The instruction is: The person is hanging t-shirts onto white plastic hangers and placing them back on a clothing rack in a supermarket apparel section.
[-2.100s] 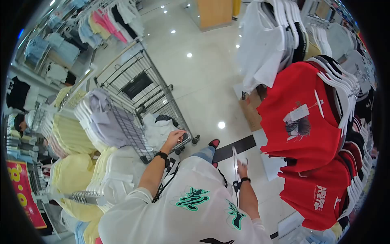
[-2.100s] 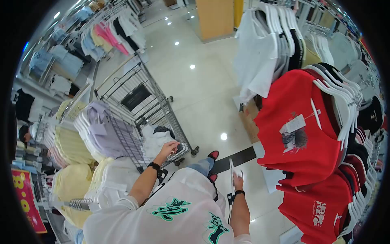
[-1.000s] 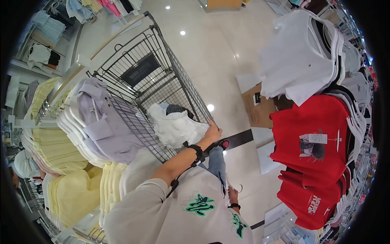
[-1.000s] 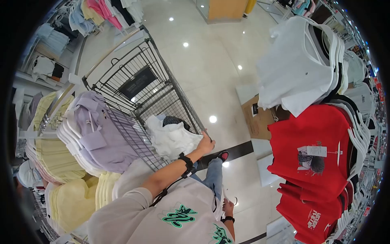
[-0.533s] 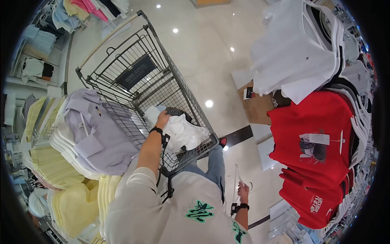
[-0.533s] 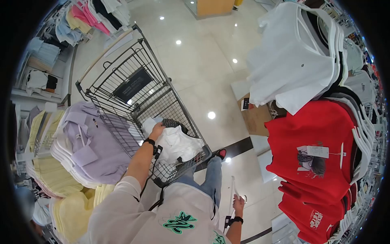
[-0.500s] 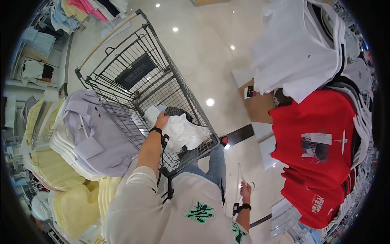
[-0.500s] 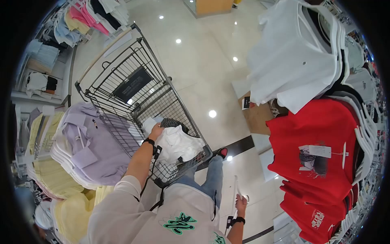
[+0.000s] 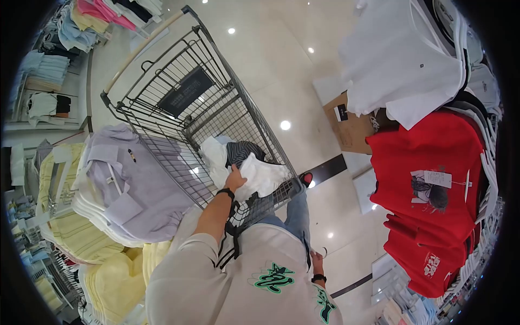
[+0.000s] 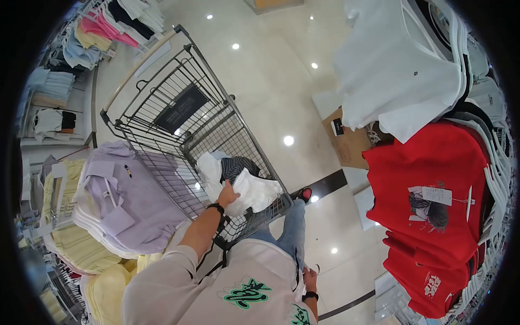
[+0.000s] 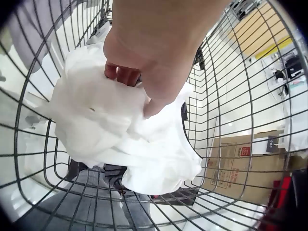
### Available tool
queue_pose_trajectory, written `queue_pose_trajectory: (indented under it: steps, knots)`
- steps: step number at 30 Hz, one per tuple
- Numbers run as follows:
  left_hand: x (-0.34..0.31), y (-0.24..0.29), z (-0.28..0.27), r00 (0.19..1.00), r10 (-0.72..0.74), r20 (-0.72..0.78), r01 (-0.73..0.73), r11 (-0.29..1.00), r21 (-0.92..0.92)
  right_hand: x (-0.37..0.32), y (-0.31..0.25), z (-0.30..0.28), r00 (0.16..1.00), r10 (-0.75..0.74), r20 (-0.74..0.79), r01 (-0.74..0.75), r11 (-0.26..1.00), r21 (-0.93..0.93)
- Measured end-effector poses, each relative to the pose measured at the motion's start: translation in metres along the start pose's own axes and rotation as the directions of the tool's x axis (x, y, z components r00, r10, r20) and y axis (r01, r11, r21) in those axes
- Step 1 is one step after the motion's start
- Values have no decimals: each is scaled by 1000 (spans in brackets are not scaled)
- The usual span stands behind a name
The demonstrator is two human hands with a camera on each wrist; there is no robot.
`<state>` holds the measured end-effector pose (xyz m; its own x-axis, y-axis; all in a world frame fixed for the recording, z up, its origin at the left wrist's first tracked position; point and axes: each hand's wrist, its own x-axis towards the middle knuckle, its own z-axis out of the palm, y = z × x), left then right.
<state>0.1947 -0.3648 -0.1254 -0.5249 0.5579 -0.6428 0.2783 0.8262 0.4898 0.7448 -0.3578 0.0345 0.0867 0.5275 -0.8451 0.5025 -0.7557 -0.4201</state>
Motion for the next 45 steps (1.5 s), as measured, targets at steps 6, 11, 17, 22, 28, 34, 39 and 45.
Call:
queue_pose_trajectory:
  steps: [6,11,17,22,28,34,39,45]
  knots:
    - [-36,-23,38,988,52,146,-49,998,-27,20,21,-25,999,41,-18,-40,998,48]
    - [-24,-10,14,970,158,185,-172,983,65,25,-50,-13,997,9,-77,-3,997,76]
    - [-58,48,-139,990,111,85,-100,987,-124,79,-89,5,962,-174,-211,205,969,136]
    - [-84,106,-203,960,269,-72,-278,922,-269,69,-105,21,950,-265,-167,291,944,154]
    - [-184,229,-266,927,334,-171,-337,538,-773,16,-167,23,817,-534,-219,542,840,-27]
    - [-246,347,-260,769,604,-210,-429,243,-870,-55,-273,1,628,-760,-166,775,630,48]
    - [-280,406,-226,736,654,-175,-380,184,-907,-128,-335,-27,489,-870,-72,872,487,44]
    - [-297,461,-196,733,677,-58,-261,202,-944,-131,-365,-32,123,-992,-6,992,123,-32]
